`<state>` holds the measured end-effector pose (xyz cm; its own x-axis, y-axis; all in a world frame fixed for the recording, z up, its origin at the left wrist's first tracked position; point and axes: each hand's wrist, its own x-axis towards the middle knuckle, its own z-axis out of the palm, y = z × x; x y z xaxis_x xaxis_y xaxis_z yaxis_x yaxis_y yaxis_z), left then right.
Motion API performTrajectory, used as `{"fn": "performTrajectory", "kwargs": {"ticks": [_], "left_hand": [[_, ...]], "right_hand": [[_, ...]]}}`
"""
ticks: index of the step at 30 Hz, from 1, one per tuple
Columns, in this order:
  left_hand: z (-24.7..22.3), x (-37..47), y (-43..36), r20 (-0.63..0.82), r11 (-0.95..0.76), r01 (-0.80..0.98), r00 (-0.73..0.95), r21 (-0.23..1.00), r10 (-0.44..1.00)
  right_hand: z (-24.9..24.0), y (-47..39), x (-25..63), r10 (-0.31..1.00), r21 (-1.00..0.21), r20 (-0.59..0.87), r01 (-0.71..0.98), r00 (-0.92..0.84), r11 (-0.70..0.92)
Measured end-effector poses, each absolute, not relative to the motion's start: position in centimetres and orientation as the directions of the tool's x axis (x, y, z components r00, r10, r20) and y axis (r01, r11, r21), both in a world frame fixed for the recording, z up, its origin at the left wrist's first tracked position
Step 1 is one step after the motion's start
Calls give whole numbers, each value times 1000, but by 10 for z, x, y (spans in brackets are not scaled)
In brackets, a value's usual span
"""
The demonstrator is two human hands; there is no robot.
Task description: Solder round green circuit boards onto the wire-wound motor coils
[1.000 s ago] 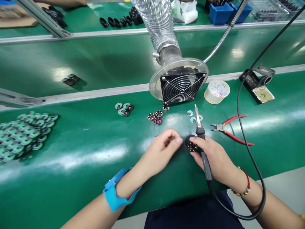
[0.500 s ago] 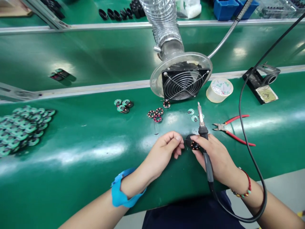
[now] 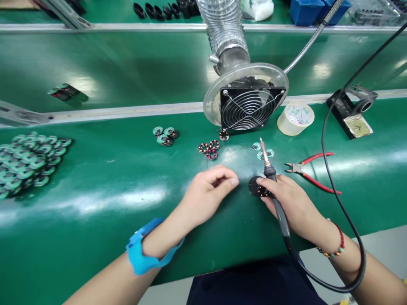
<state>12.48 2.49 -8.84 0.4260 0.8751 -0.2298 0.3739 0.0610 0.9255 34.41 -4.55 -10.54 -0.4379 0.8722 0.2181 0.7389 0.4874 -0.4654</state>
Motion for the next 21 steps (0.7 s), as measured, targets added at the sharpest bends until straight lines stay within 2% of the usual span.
{"fn": "performTrajectory", "kwargs": {"ticks": [4,10,12,15,18,21], "left_hand": [[-89,115,32,-248,150,316,299,937,921],[-96,118,39,-267,102,391,394,915,879],[-99,124,45,-248,37,434,442,900,862],[-103,141,59,-174,-125,509,500,852,848],[-107,168,73,-89,-320,584,564,746,821],[-111,194,83,-26,-470,648,603,599,798]], "right_hand": [[-111,-37,351,889,-489,242,743,-388,457],[-118,-31,344,893,-529,138,730,-428,432],[-120,-31,343,905,-549,124,732,-406,403],[-122,-33,348,927,-616,185,697,-325,367],[-124,-33,354,941,-684,270,647,-206,338],[-126,-31,360,951,-727,289,622,-108,292]]}}
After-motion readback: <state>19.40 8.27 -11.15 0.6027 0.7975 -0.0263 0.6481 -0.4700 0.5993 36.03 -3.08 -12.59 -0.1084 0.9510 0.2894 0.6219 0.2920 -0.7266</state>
